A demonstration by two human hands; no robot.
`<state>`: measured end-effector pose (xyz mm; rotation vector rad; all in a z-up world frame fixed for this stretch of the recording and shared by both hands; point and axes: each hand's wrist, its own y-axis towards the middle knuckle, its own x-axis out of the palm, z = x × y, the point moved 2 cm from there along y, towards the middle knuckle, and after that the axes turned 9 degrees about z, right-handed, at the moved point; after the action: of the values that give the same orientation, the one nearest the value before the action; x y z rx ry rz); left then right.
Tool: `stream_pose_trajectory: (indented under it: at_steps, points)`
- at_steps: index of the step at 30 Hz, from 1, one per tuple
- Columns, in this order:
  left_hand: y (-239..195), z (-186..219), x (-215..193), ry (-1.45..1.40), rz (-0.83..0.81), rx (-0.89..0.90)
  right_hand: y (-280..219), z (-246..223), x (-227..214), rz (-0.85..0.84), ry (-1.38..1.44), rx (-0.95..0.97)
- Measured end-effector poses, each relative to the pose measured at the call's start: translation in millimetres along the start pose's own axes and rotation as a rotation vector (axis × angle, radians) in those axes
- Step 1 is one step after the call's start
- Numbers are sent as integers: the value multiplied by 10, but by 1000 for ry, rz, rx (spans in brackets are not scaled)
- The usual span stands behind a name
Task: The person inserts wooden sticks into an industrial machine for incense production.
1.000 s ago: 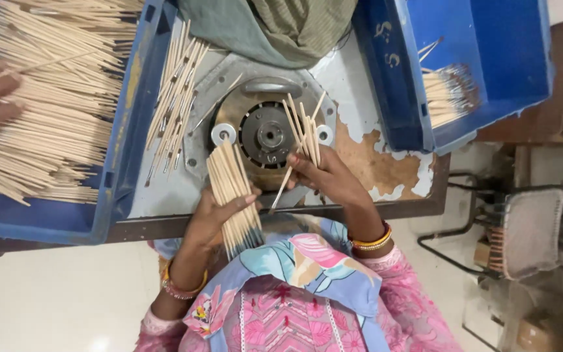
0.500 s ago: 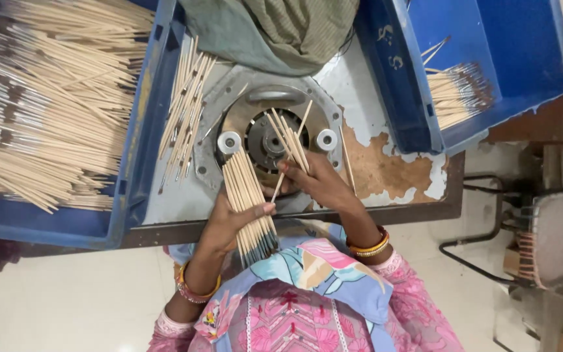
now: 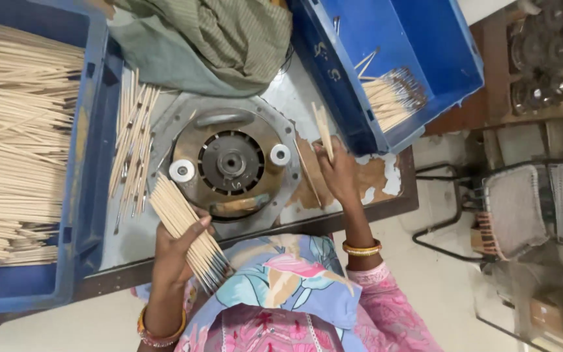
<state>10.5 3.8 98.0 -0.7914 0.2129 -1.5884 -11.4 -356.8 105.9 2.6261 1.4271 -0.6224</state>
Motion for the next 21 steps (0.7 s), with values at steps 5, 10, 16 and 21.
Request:
stream_pose_trajectory:
  at_steps: [5,10,16,21]
  points:
    - [-31,-101,-144,12,90,-40,-231,592,28,-11,-541,-128]
    - [-21,-211,-286,3,81,-7,-218,457,-81,-31,-719,-172]
    - [-8,-166,-112,-152,58,-232,251,-4,-1113,29,-326,-482]
    - [-68,-195,-71,-176,-39,-91,1660,136,-1870,-116,-607,-133]
